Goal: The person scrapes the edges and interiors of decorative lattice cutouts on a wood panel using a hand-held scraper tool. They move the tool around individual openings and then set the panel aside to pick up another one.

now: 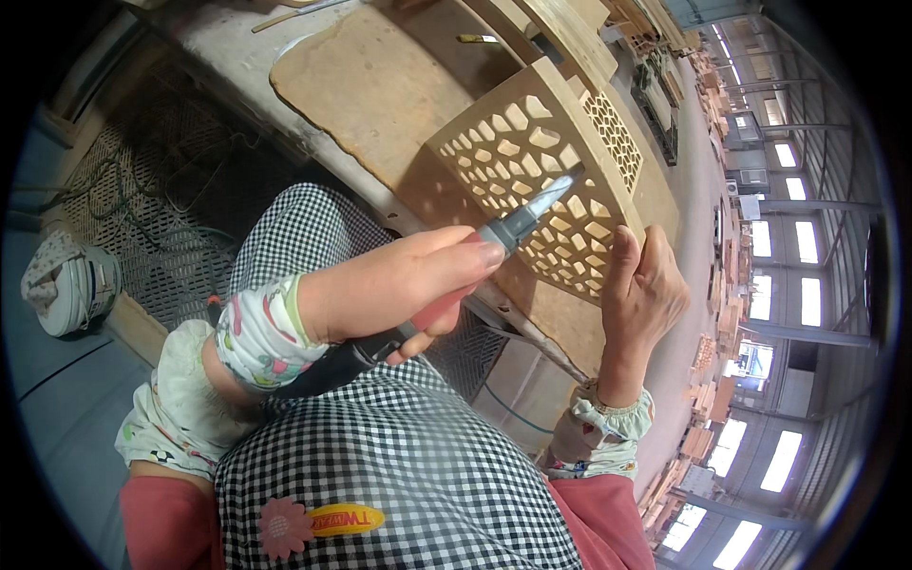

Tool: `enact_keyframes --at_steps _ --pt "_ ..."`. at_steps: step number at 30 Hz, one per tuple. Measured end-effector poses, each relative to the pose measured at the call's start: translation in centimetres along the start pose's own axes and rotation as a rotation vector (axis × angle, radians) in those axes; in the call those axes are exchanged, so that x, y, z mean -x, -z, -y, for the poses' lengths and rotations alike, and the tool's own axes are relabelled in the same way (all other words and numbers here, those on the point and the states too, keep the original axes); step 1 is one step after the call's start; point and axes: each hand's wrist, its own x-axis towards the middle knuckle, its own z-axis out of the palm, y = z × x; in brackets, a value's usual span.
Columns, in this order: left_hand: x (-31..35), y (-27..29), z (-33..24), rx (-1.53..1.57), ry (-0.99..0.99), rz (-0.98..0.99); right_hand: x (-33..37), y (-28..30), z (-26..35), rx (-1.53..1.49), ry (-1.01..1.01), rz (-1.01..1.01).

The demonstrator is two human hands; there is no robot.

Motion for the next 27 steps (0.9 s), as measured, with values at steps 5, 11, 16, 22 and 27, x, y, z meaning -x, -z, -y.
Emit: enact_keyframes --at_steps 5,11,16,22,27 --pt "0.0 0.8 -0.2 -0.031 -0.014 0.023 -0.1 0.0 0.3 0.035 0.013 0.0" --pt "0.3 1.3 -1.2 -0.068 0.011 0.019 -0.5 0.3 0.6 0.015 0.003 0.009" --pt "0.8 1.4 -1.0 -0.061 -0.008 0.011 -0.9 0.7 1.4 -0.012 -0.022 0.023" --pt "1.3 2.6 0.4 -0.09 -0.051 0.008 -1.3 0.5 1.2 -0.012 -0.049 0.045" --pt "3.7 2.8 3.1 -0.315 0.047 -0.149 -2.9 0.7 0.2 -0.091 -0.037 0.174"
